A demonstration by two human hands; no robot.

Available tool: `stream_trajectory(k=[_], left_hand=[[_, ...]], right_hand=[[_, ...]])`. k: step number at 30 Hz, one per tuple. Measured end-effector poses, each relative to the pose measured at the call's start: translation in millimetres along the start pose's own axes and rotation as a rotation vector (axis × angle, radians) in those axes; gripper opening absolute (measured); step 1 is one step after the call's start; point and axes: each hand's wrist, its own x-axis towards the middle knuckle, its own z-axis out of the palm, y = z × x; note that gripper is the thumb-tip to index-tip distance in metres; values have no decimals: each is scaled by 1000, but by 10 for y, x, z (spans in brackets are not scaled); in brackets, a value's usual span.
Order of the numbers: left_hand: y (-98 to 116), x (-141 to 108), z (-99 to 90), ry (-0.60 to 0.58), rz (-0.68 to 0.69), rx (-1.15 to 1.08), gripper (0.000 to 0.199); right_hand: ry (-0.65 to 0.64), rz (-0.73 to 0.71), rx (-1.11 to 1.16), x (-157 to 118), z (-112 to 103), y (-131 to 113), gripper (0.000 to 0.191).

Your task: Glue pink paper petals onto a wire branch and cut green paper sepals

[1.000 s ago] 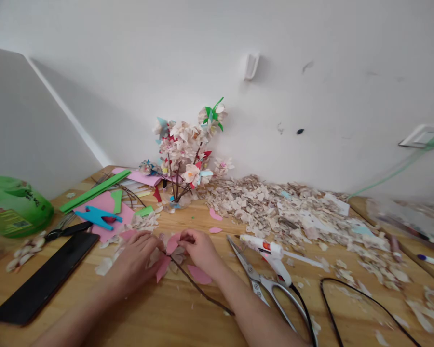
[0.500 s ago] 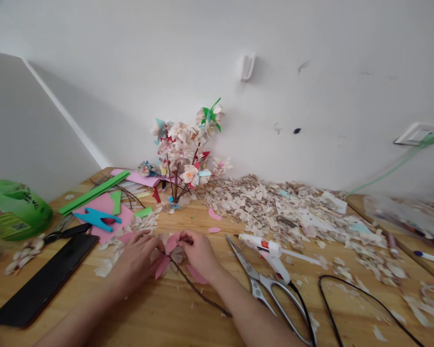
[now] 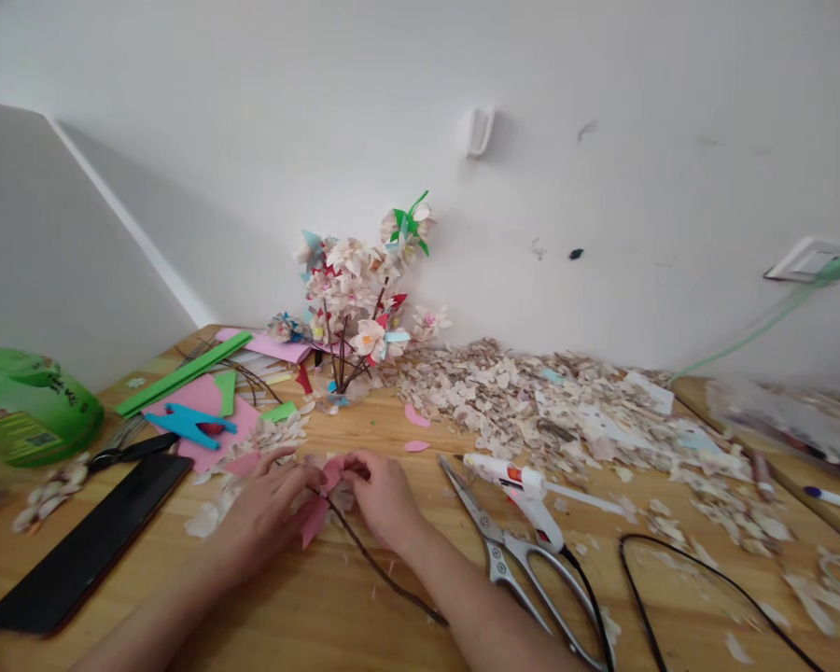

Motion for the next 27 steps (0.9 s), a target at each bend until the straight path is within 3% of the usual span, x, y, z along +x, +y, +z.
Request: stream_trajectory(k=[11, 20, 25, 27], left_hand=[[23, 15, 2, 3, 1, 18, 16], [29, 2, 21, 35, 19, 18, 15], [49, 11, 7, 30, 33, 27, 16], [68, 14, -11, 35, 45, 34, 17]], right_hand=[[-24, -39, -79, -11, 1, 2, 21], [2, 11, -288, -224, -171, -256, 10], [-237, 83, -568, -493, -217, -304, 24], [-266, 80, -645, -560, -183, -301, 20]])
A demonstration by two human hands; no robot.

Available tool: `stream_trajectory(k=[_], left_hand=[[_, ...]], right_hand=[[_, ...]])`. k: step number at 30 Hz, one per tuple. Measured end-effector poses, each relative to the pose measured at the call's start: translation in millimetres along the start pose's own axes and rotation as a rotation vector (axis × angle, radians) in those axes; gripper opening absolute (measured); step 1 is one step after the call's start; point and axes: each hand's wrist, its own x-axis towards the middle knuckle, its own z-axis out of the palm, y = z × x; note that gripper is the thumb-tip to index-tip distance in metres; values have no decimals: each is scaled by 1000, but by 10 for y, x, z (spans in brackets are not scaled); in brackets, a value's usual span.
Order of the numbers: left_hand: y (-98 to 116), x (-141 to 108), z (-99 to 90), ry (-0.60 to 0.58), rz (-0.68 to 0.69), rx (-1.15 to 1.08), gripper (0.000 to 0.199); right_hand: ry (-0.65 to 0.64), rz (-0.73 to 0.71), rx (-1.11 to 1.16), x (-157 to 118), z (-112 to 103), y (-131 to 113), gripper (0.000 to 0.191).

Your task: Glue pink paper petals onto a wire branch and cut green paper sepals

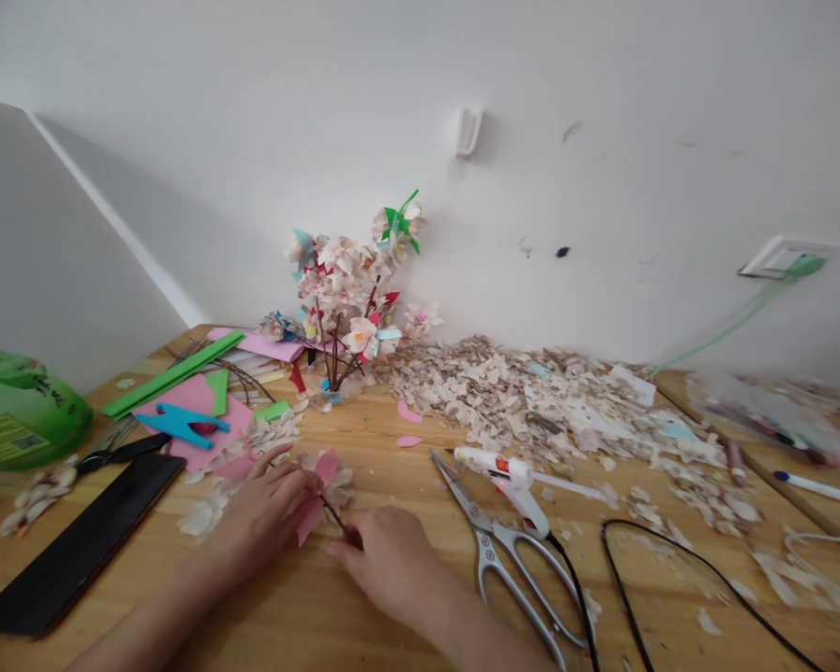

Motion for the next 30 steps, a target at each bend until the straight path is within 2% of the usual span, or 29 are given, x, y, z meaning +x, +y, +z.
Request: stream_trajectory(k=[4, 9, 12, 20, 25, 30], left_hand=[[34, 3, -61, 49, 21, 37, 20], [47, 39, -137, 181, 94, 67, 29], [61, 76, -174, 241, 71, 97, 27], [109, 94, -292, 140, 103, 178, 31], [148, 108, -324, 169, 100, 186, 32], [170, 101, -321, 231, 98, 200, 30]], right_hand=[[92, -3, -97, -51, 36, -62, 17], [183, -2, -295, -85, -25, -96, 22], [229, -7, -372, -95, -59, -101, 24], [218, -71, -502, -167, -160, -177, 18], [245, -90, -516, -191, -189, -187, 15], [344, -125, -504, -214, -178, -188, 14]])
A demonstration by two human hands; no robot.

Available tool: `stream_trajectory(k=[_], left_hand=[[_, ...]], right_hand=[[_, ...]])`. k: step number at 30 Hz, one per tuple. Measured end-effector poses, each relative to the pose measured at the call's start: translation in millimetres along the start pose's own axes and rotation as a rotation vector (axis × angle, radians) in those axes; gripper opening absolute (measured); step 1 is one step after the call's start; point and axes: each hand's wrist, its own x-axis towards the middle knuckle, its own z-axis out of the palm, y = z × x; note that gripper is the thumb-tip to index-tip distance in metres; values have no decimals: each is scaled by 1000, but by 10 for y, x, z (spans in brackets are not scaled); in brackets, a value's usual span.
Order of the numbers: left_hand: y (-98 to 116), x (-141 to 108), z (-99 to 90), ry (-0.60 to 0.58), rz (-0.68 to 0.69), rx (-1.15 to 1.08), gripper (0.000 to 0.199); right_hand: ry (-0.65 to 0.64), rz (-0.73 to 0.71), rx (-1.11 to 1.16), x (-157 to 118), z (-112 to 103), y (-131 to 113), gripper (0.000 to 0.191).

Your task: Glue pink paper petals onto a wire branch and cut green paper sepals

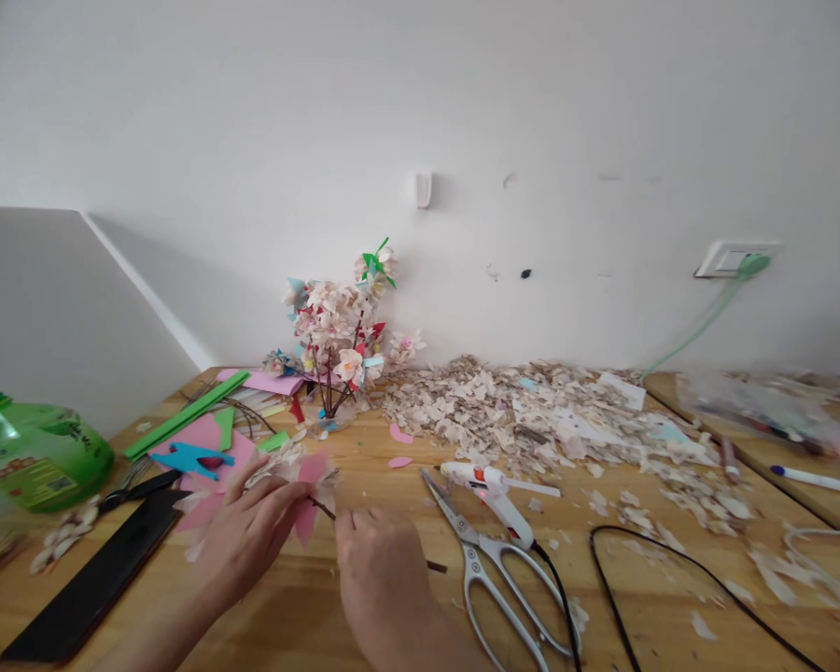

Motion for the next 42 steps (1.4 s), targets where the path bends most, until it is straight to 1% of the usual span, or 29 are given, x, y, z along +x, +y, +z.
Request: stream_trajectory(k=[2, 5, 8, 11, 15, 22, 27, 29, 31, 34, 37, 42], left_hand=[[12, 5, -4, 5, -12, 4, 27], [29, 19, -15, 32, -28, 8, 22], [29, 18, -20, 80, -16, 32, 25], [16, -3, -14, 135, -26, 26, 27], [14, -13, -9, 191, -78, -2, 18], [40, 22, -10, 244, -98, 29, 19], [23, 0, 19, 251, -138, 92, 21], [15, -13, 28, 272, -150, 109, 21], [11, -18, 26, 292, -147, 111, 20], [18, -6, 7, 288, -150, 100, 17], [30, 13, -15, 297, -153, 92, 18], [47, 28, -25, 320, -130, 123, 23]], right_hand=[[24, 11, 8, -7, -26, -20, 16], [14, 27, 2, -8, -82, -57, 21], [0, 41, 0, -7, -119, -78, 23], [17, 42, 5, -17, -120, -74, 22], [62, 28, 2, -34, -92, -53, 21], [153, 5, -22, -37, -51, -34, 20], [215, 4, -24, -23, -19, -31, 20], [246, 10, -21, -18, -2, -28, 19], [268, 7, -13, -19, 11, -24, 18], [301, -1, -6, -28, 23, -20, 19], [340, 5, -1, -36, 27, -16, 20], [341, 1, -4, -32, 15, -11, 20]])
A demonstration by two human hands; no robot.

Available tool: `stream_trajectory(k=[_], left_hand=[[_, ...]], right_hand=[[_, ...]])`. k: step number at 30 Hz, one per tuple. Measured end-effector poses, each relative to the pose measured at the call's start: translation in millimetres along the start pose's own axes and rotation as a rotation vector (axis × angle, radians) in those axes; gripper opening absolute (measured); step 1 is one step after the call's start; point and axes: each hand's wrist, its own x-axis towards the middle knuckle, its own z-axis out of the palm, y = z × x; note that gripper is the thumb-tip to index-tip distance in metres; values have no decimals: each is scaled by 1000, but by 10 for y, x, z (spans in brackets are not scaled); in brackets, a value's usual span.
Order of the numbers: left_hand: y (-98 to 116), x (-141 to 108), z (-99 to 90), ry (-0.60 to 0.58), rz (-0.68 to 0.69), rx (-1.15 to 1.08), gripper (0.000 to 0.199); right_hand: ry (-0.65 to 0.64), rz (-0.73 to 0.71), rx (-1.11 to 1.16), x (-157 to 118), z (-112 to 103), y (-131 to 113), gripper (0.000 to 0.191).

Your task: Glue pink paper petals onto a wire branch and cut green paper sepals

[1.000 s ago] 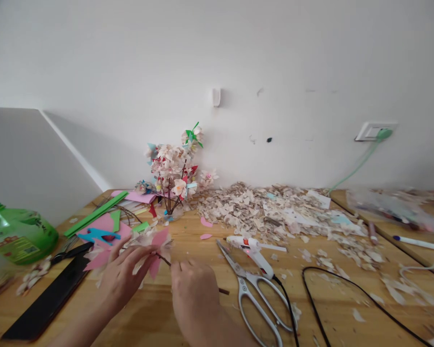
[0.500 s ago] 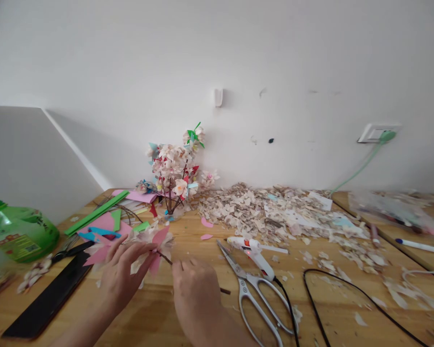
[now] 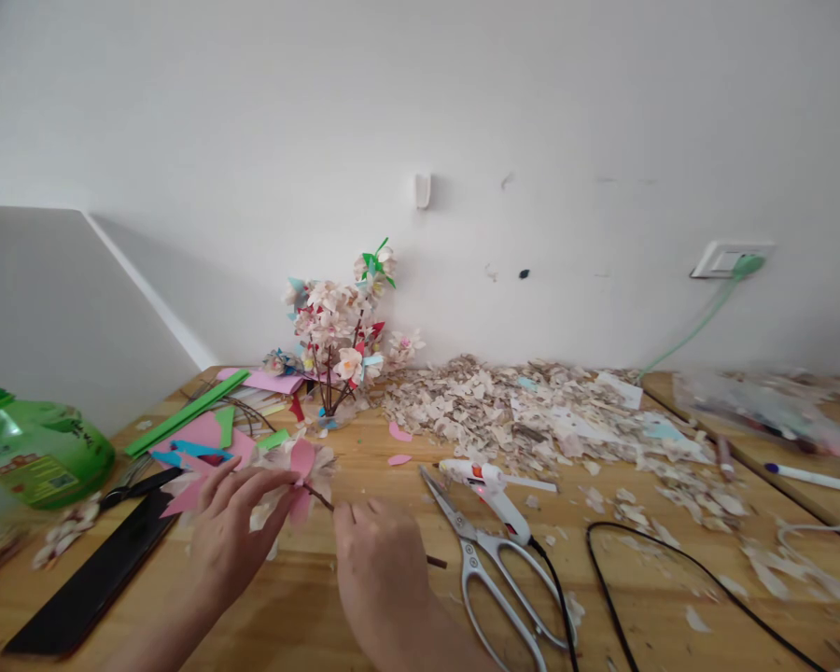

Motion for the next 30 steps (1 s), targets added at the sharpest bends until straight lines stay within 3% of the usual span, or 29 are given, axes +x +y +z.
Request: stream_trajectory(k=[9, 21, 27, 30], left_hand=[[22, 75, -39, -95, 123, 39, 27], [72, 50, -4, -49, -18, -21, 36], [57, 37, -30, -143, -55, -78, 42], [45, 55, -73, -73, -154, -138, 48]], right_hand=[[-43, -4, 16, 12, -39, -12, 21], [-49, 17, 6, 14, 1, 21, 15], [-103, 60, 16, 22, 22, 24, 13], [-175, 144, 48, 47, 31, 73, 8]])
